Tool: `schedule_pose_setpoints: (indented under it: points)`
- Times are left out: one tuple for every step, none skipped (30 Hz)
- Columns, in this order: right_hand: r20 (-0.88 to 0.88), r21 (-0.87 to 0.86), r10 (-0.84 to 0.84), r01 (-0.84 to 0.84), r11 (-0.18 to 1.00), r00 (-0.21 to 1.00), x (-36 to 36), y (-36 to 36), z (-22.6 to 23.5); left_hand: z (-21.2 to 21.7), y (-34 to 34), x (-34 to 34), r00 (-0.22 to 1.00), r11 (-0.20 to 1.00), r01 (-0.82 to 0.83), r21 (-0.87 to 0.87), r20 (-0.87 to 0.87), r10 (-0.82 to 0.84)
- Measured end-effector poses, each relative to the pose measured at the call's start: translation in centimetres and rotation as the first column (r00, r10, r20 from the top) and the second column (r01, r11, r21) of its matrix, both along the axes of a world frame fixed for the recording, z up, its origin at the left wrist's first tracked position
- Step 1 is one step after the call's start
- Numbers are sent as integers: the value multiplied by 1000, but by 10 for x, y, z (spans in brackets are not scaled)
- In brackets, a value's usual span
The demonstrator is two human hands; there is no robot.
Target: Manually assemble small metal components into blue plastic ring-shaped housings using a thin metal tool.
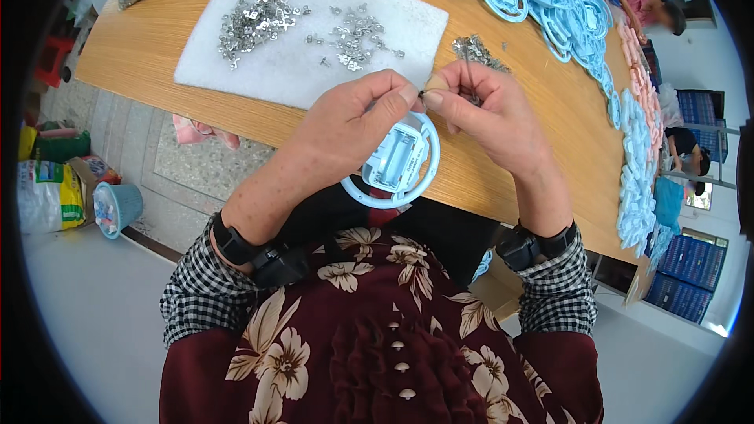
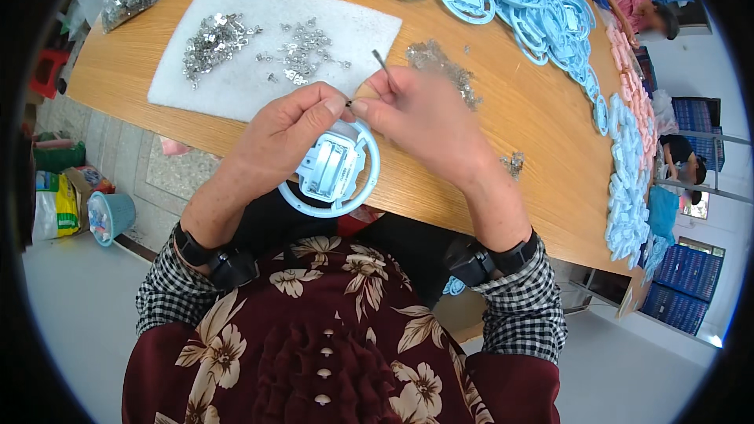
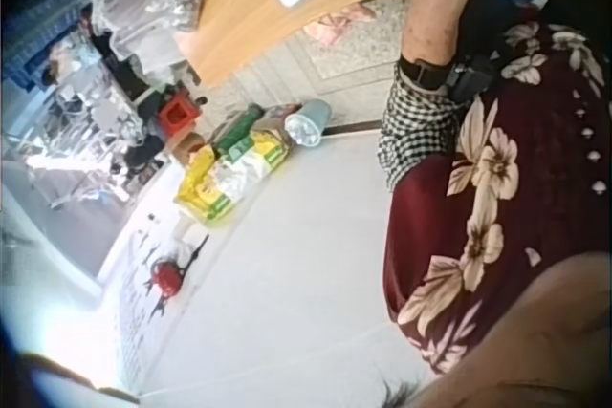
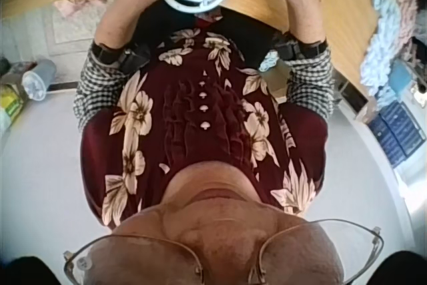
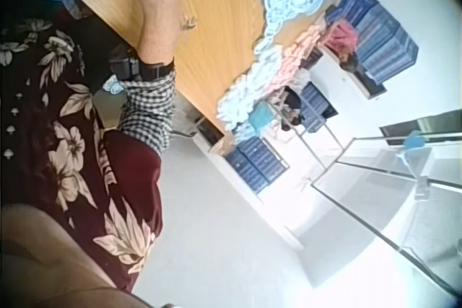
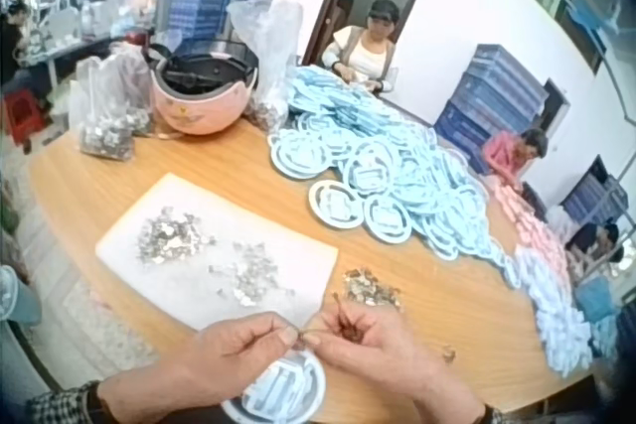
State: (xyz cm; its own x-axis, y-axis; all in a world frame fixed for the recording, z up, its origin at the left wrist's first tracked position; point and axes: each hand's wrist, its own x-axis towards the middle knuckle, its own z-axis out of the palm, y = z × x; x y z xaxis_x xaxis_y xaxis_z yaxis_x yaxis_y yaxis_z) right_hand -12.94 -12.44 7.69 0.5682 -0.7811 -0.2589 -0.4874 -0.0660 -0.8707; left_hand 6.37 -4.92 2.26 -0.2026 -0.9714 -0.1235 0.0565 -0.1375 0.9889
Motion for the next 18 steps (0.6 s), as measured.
schedule_pose_setpoints:
  points:
    - [28,7,-29,29,1000,999,-2,2,-1,-2,0,0,1000,1000,-16,18,-21,16]
    - [55,15,-58,58,998,997,-5,5,-2,-6,0,-1,999,999,-31,36,-43,33]
    - [53,-36,-34,35,999,998,-9,8,-4,-8,0,-1,997,998,-44,54,-67,48]
    - [51,-88,-9,13,996,999,-14,11,-7,-6,0,0,1000,998,-21,59,-11,22]
    - [47,-139,15,-9,990,999,-17,13,-8,-1,-1,2,999,998,2,65,44,-5]
    - [14,-133,36,-33,990,999,-16,16,-5,0,-1,3,995,997,27,73,97,-34]
    - [-17,-127,56,-58,990,998,-12,19,0,-1,-2,2,991,998,25,55,131,-32]
    - [-49,-119,78,-83,989,996,-10,21,4,-3,-2,2,986,999,24,37,166,-30]
    - [-73,-140,95,-105,985,993,-9,21,5,-3,-3,1,980,1000,23,18,199,-26]
    - [-98,-159,112,-127,979,989,-8,21,5,-3,-3,1,976,1000,27,16,214,-29]
    - [-123,-178,129,-149,973,984,-8,21,5,-2,-3,1,973,999,30,15,228,-32]
    - [-117,-186,110,-131,974,987,-7,23,4,-2,-4,1,970,999,34,13,242,-36]
    - [-110,-195,92,-112,974,990,-5,26,2,-3,-4,0,971,1000,28,9,238,-29]
    - [-104,-203,73,-93,975,992,-4,28,1,-5,-4,-1,972,1000,22,4,233,-23]
    - [-136,-245,82,-114,963,987,-2,29,0,-6,-3,-1,973,1000,13,1,229,-13]
    - [-168,-286,89,-135,949,982,-1,29,0,-7,-4,-1,972,1000,13,-3,236,-12]
    - [-200,-326,95,-158,932,975,1,29,0,-8,-4,-1,970,1000,12,-7,242,-10]
    - [-222,-391,85,-168,905,971,3,31,-1,-9,-5,-1,969,1000,11,-10,249,-8]
